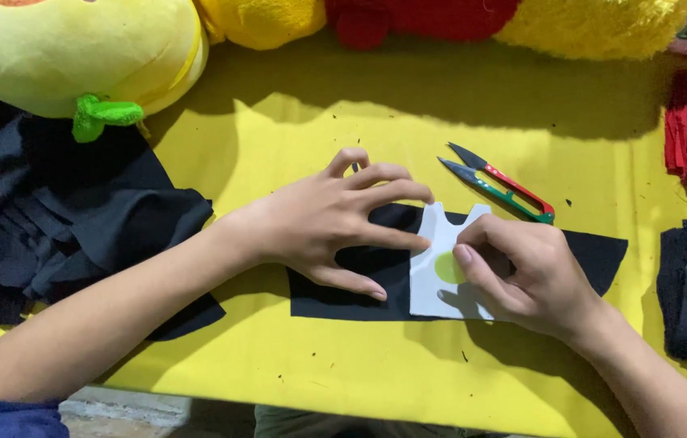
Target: The person places a white paper pattern onto a piece of black fabric and uses a small green chalk to trace the outline. They then lift the pattern and fabric to show the traced lines before repositioning the pattern to trace another section.
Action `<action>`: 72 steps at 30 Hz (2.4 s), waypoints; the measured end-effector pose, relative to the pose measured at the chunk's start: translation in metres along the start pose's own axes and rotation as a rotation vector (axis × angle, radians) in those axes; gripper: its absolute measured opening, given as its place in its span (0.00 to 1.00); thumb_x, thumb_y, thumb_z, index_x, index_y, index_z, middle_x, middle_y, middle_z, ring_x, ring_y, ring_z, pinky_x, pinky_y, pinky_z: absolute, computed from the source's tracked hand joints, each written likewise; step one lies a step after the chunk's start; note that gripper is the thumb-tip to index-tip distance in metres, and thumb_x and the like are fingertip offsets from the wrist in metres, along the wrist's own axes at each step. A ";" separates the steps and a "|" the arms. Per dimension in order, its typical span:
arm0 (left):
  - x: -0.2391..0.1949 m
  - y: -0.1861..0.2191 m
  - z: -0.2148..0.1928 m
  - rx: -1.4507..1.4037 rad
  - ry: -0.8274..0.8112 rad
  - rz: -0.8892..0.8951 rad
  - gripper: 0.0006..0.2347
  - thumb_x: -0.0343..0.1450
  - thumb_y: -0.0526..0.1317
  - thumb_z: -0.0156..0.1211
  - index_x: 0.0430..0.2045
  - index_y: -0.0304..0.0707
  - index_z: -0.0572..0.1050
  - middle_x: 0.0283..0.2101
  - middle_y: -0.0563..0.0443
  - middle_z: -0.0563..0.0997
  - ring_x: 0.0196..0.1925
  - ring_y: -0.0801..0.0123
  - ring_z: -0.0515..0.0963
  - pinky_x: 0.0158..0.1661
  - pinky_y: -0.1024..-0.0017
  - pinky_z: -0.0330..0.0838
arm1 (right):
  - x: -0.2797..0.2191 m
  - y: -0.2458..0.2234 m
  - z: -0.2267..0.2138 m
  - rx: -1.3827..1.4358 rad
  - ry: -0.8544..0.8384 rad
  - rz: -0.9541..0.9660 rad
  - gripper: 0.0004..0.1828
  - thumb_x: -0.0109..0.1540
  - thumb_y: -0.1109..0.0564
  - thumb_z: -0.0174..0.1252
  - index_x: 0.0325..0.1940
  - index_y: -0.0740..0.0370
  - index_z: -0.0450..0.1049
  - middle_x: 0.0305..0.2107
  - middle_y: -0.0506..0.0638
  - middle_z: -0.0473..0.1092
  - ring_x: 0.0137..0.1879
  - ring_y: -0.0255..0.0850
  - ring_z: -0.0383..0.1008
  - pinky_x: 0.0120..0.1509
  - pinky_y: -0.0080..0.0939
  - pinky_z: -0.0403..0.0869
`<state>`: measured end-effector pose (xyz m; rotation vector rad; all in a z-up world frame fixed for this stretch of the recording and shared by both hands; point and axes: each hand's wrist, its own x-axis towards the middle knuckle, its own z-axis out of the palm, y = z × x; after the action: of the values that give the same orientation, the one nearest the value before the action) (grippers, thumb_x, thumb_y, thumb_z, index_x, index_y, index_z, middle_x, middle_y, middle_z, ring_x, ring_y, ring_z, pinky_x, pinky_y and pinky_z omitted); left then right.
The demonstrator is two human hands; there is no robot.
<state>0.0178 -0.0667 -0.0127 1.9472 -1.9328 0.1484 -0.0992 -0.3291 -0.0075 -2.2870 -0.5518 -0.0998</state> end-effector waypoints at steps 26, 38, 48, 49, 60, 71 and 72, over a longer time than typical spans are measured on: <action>0.009 0.032 -0.013 -0.197 0.084 0.182 0.21 0.76 0.56 0.51 0.42 0.33 0.77 0.45 0.45 0.81 0.49 0.53 0.79 0.48 0.59 0.66 | 0.001 0.002 -0.030 -0.287 0.033 -0.386 0.06 0.64 0.61 0.56 0.36 0.59 0.78 0.34 0.46 0.81 0.44 0.41 0.84 0.42 0.40 0.78; 0.000 0.017 -0.001 -0.187 0.050 -0.038 0.16 0.76 0.52 0.54 0.50 0.45 0.78 0.63 0.45 0.75 0.65 0.55 0.74 0.59 0.54 0.59 | -0.004 0.006 -0.026 -0.194 -0.026 -0.377 0.05 0.65 0.63 0.53 0.38 0.63 0.75 0.38 0.49 0.80 0.51 0.43 0.84 0.47 0.40 0.82; -0.004 0.020 -0.002 -0.312 0.062 -0.043 0.23 0.73 0.56 0.62 0.60 0.49 0.72 0.61 0.50 0.79 0.59 0.65 0.80 0.54 0.60 0.53 | -0.002 0.005 -0.022 -0.112 -0.029 -0.388 0.08 0.65 0.65 0.49 0.32 0.67 0.69 0.34 0.54 0.77 0.48 0.52 0.85 0.51 0.45 0.83; -0.005 0.018 -0.001 -0.313 0.062 -0.043 0.23 0.73 0.56 0.62 0.60 0.49 0.72 0.61 0.50 0.79 0.59 0.65 0.80 0.54 0.60 0.53 | -0.002 0.005 -0.021 -0.112 -0.029 -0.387 0.08 0.65 0.65 0.49 0.32 0.67 0.69 0.34 0.54 0.77 0.48 0.52 0.85 0.51 0.45 0.83; 0.001 0.027 0.010 -0.104 0.072 -0.130 0.23 0.72 0.60 0.58 0.52 0.44 0.76 0.61 0.41 0.73 0.63 0.52 0.75 0.57 0.55 0.60 | -0.001 0.001 -0.020 -0.138 -0.026 -0.417 0.07 0.65 0.66 0.51 0.31 0.66 0.70 0.33 0.52 0.78 0.48 0.50 0.85 0.47 0.43 0.83; 0.014 0.037 0.009 0.030 0.064 -0.048 0.20 0.77 0.56 0.50 0.55 0.44 0.74 0.64 0.45 0.75 0.66 0.55 0.74 0.59 0.56 0.64 | -0.017 0.029 -0.020 -0.066 0.461 0.068 0.13 0.73 0.65 0.47 0.34 0.72 0.66 0.26 0.58 0.70 0.32 0.44 0.71 0.38 0.39 0.68; 0.015 0.040 0.010 0.058 0.041 -0.043 0.19 0.78 0.55 0.49 0.57 0.47 0.74 0.66 0.48 0.74 0.68 0.57 0.73 0.60 0.57 0.65 | -0.020 0.037 -0.020 -0.155 0.458 0.084 0.14 0.72 0.63 0.50 0.31 0.68 0.67 0.22 0.49 0.64 0.27 0.36 0.61 0.37 0.37 0.60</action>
<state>-0.0225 -0.0830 -0.0093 2.0055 -1.8782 0.2327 -0.1003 -0.3733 -0.0225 -2.3263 -0.2132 -0.6260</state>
